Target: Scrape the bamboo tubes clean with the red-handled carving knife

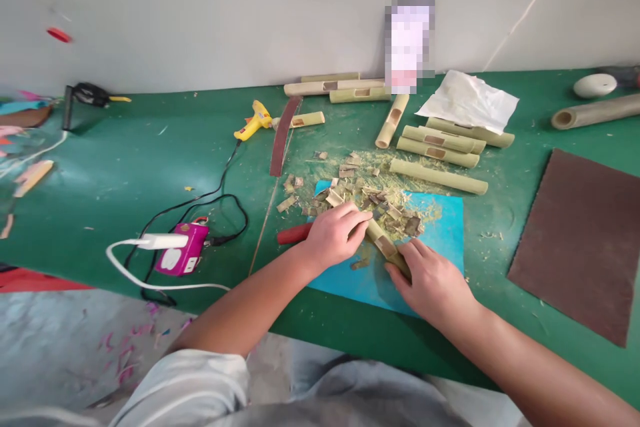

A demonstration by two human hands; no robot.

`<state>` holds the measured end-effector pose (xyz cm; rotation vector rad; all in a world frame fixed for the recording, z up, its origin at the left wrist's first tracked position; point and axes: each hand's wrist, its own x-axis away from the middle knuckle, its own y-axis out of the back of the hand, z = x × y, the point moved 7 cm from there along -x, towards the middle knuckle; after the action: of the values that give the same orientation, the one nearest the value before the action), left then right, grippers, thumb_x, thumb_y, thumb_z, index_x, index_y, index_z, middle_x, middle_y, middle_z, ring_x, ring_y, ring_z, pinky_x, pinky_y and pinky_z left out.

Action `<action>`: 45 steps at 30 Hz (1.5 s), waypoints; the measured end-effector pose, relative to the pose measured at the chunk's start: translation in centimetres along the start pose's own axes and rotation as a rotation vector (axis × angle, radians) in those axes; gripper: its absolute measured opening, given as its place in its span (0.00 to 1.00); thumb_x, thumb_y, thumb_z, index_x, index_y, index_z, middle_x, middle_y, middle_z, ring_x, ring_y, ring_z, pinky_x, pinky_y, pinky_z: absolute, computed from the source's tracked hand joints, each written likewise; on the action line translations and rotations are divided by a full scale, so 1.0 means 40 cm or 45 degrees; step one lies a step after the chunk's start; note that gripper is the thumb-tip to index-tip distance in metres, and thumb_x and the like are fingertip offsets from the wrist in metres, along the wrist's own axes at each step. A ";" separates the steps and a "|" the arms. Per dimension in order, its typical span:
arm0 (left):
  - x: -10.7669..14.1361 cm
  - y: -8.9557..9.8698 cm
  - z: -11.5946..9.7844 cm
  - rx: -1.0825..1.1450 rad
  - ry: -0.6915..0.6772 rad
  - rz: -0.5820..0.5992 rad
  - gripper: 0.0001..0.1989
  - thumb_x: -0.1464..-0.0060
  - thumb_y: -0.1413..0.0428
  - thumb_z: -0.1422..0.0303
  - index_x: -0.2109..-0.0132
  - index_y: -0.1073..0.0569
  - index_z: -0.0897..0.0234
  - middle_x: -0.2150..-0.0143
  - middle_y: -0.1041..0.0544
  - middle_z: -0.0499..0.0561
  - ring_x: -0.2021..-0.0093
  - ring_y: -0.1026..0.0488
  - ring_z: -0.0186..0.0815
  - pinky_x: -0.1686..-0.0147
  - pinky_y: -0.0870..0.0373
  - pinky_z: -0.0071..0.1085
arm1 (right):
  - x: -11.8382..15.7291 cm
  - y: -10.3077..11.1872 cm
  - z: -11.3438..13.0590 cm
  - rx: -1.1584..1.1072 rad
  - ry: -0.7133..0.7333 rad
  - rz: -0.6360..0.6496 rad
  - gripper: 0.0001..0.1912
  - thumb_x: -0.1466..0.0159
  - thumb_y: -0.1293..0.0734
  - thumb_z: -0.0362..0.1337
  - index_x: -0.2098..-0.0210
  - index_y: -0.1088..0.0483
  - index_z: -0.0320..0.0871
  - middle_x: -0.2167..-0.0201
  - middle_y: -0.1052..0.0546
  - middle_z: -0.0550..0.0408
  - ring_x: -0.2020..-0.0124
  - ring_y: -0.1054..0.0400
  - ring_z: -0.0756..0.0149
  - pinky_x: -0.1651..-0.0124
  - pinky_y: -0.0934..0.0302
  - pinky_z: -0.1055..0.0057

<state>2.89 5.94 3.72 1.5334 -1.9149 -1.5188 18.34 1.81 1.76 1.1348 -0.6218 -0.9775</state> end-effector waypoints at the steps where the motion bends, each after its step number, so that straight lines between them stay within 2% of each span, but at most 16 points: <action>1: 0.001 -0.002 0.000 -0.009 0.000 -0.011 0.10 0.36 0.50 0.70 0.55 0.24 0.66 0.66 0.24 0.53 0.67 0.26 0.33 0.66 0.27 0.28 | 0.001 -0.001 0.001 0.001 0.004 0.005 0.09 0.34 0.38 0.40 0.69 0.35 0.43 0.72 0.30 0.55 0.72 0.34 0.67 0.72 0.49 0.71; 7: 0.003 -0.008 -0.005 -0.054 -0.005 -0.047 0.09 0.37 0.51 0.72 0.56 0.25 0.67 0.67 0.25 0.53 0.69 0.27 0.32 0.69 0.29 0.27 | 0.001 -0.013 -0.001 -0.020 -0.042 0.099 0.10 0.33 0.38 0.40 0.67 0.33 0.41 0.70 0.29 0.54 0.70 0.32 0.66 0.70 0.48 0.70; 11: 0.010 -0.006 -0.011 0.025 0.007 -0.036 0.10 0.36 0.51 0.73 0.53 0.26 0.68 0.65 0.25 0.54 0.66 0.26 0.33 0.65 0.27 0.28 | -0.004 -0.017 -0.006 -0.067 -0.109 0.220 0.10 0.34 0.37 0.41 0.65 0.32 0.41 0.67 0.27 0.53 0.68 0.31 0.66 0.69 0.48 0.70; 15: 0.028 -0.010 -0.029 0.075 -0.093 0.015 0.11 0.35 0.50 0.73 0.50 0.27 0.70 0.65 0.25 0.55 0.65 0.25 0.34 0.63 0.25 0.30 | -0.007 -0.014 -0.012 -0.110 -0.206 0.264 0.09 0.36 0.35 0.40 0.60 0.32 0.41 0.64 0.26 0.53 0.67 0.31 0.66 0.69 0.49 0.70; 19: 0.034 -0.013 -0.026 0.033 -0.181 0.046 0.12 0.35 0.51 0.73 0.48 0.27 0.69 0.64 0.24 0.55 0.64 0.25 0.34 0.61 0.24 0.29 | -0.013 -0.019 -0.006 -0.089 -0.192 0.283 0.07 0.35 0.36 0.39 0.62 0.33 0.42 0.64 0.26 0.52 0.64 0.30 0.65 0.69 0.50 0.70; 24: 0.015 -0.010 -0.011 -0.124 -0.052 -0.004 0.12 0.35 0.51 0.71 0.53 0.25 0.70 0.66 0.24 0.55 0.65 0.24 0.35 0.64 0.25 0.30 | -0.023 -0.020 -0.005 -0.073 -0.178 0.293 0.07 0.34 0.38 0.40 0.63 0.34 0.42 0.64 0.26 0.52 0.64 0.30 0.65 0.69 0.51 0.70; 28: 0.000 0.003 -0.041 -0.173 -0.111 -0.098 0.11 0.37 0.50 0.72 0.54 0.24 0.68 0.64 0.23 0.55 0.64 0.24 0.36 0.63 0.24 0.30 | -0.029 -0.015 -0.006 -0.066 -0.184 0.266 0.07 0.35 0.38 0.39 0.63 0.34 0.42 0.64 0.26 0.52 0.65 0.30 0.65 0.70 0.53 0.70; 32: -0.048 0.033 -0.079 -0.037 -0.156 -0.245 0.11 0.37 0.50 0.73 0.52 0.25 0.64 0.61 0.23 0.55 0.62 0.24 0.34 0.60 0.25 0.30 | -0.032 -0.015 -0.009 -0.052 -0.190 0.248 0.07 0.36 0.39 0.39 0.63 0.34 0.42 0.64 0.26 0.52 0.67 0.31 0.65 0.71 0.55 0.69; 34: -0.088 0.043 -0.101 0.102 -0.126 -0.301 0.11 0.37 0.50 0.72 0.52 0.25 0.64 0.60 0.23 0.54 0.63 0.25 0.32 0.60 0.25 0.29 | -0.032 -0.015 -0.010 -0.042 -0.182 0.244 0.08 0.36 0.39 0.40 0.63 0.34 0.42 0.64 0.26 0.51 0.67 0.31 0.65 0.70 0.55 0.69; 39: -0.159 0.041 -0.120 0.423 0.116 -0.436 0.12 0.35 0.50 0.66 0.54 0.24 0.64 0.63 0.23 0.53 0.71 0.31 0.29 0.67 0.28 0.28 | -0.030 -0.014 -0.012 -0.016 -0.177 0.235 0.09 0.35 0.40 0.41 0.62 0.34 0.42 0.63 0.25 0.51 0.68 0.32 0.65 0.71 0.57 0.69; 43: -0.116 0.036 -0.068 0.529 0.365 -0.561 0.13 0.34 0.50 0.64 0.54 0.24 0.65 0.64 0.23 0.52 0.71 0.30 0.29 0.73 0.31 0.25 | -0.030 -0.014 -0.014 -0.015 -0.186 0.226 0.09 0.35 0.40 0.41 0.62 0.34 0.42 0.62 0.25 0.52 0.68 0.31 0.66 0.71 0.55 0.69; 45: -0.080 0.039 -0.054 0.438 0.325 -0.511 0.12 0.35 0.49 0.65 0.54 0.23 0.65 0.64 0.23 0.52 0.70 0.29 0.30 0.70 0.29 0.26 | -0.032 -0.013 -0.016 -0.018 -0.190 0.224 0.09 0.36 0.39 0.42 0.61 0.34 0.43 0.62 0.24 0.52 0.67 0.31 0.66 0.70 0.54 0.70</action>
<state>4.88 7.23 7.13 2.2507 -1.8645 -1.0827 18.11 3.16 1.13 0.9823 -0.8196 -0.9187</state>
